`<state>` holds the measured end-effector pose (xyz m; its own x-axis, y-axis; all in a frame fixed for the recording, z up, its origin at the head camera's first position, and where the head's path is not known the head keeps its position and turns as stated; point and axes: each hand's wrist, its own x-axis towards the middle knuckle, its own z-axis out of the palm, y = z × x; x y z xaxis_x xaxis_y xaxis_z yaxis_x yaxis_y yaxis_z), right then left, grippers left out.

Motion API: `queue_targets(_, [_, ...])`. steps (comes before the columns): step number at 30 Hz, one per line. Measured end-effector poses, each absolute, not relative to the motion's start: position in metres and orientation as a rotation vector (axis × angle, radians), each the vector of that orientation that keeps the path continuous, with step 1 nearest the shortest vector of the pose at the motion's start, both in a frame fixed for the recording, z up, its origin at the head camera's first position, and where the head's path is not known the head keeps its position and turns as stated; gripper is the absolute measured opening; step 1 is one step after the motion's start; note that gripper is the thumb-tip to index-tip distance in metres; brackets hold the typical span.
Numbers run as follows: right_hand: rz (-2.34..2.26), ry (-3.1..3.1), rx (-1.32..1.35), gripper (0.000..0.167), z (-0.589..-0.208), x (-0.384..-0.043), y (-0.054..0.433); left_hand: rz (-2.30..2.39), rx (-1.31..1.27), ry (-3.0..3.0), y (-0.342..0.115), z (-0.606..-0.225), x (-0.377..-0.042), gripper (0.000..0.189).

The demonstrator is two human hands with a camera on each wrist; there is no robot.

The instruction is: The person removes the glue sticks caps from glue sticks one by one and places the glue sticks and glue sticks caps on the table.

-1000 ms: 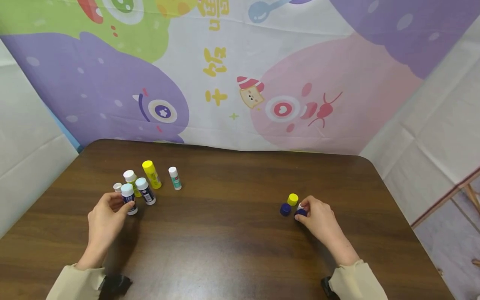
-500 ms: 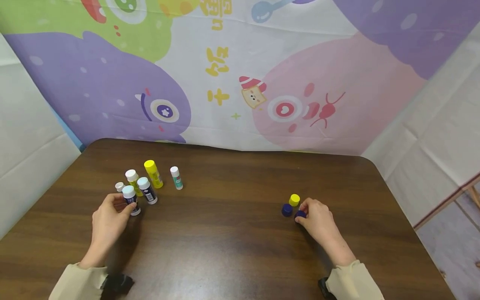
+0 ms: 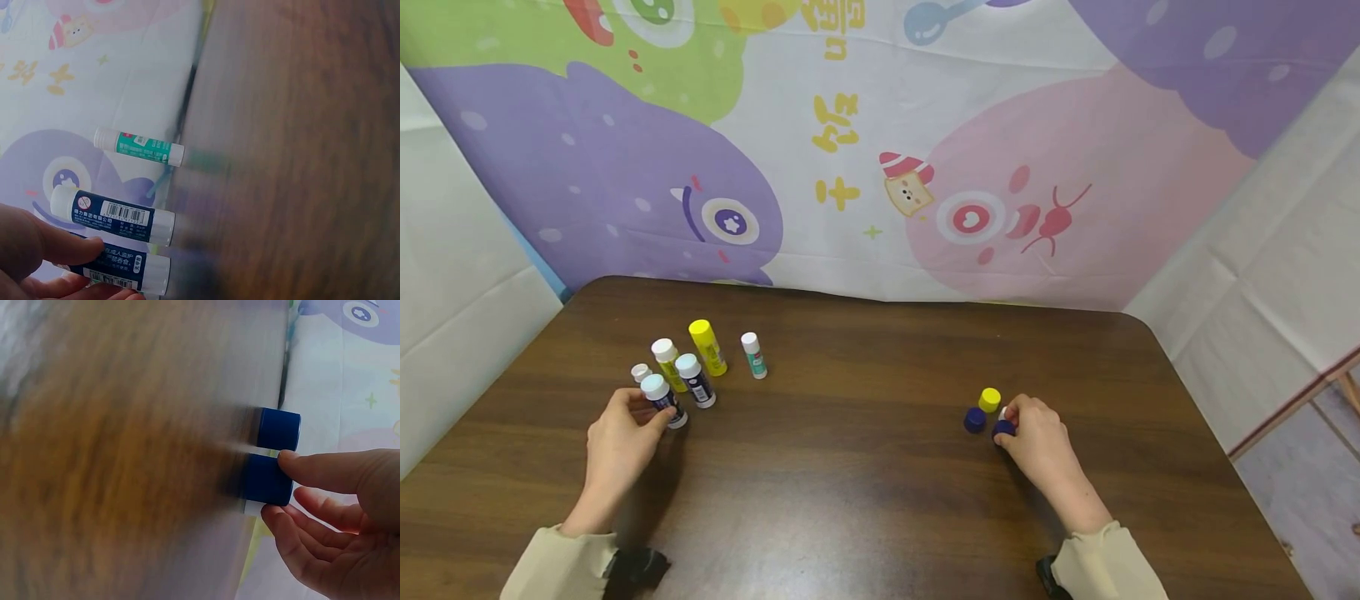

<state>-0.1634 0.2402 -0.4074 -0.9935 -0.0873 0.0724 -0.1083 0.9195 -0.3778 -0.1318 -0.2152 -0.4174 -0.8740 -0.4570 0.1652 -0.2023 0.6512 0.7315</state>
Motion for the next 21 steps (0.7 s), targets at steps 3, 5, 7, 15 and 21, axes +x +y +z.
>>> queue_targets(3, [0.609,-3.037,0.149,0.029,-0.407,-0.163,0.240,-1.069,0.521,-2.543,-0.215,-0.417,-0.132,0.036])
queue_targets(5, [0.618,-3.046,0.145,0.030,-0.407,-0.163,0.240,-1.068,0.517,-2.544,-0.215,-0.416,-0.132,0.036])
queue_targets(7, [0.620,-3.046,0.144,0.033,-0.407,-0.163,0.240,-1.074,0.515,-2.541,-0.215,-0.417,-0.133,0.038])
queue_targets(15, [0.634,-3.014,0.110,0.059,-0.406,-0.162,0.234,-1.108,0.516,-2.473,-0.213,-0.416,-0.132,0.052])
queue_targets(21, [0.645,-2.896,0.154,0.058,-0.400,-0.165,0.216,-0.857,0.341,-2.357,-0.206,-0.408,-0.130,0.060])
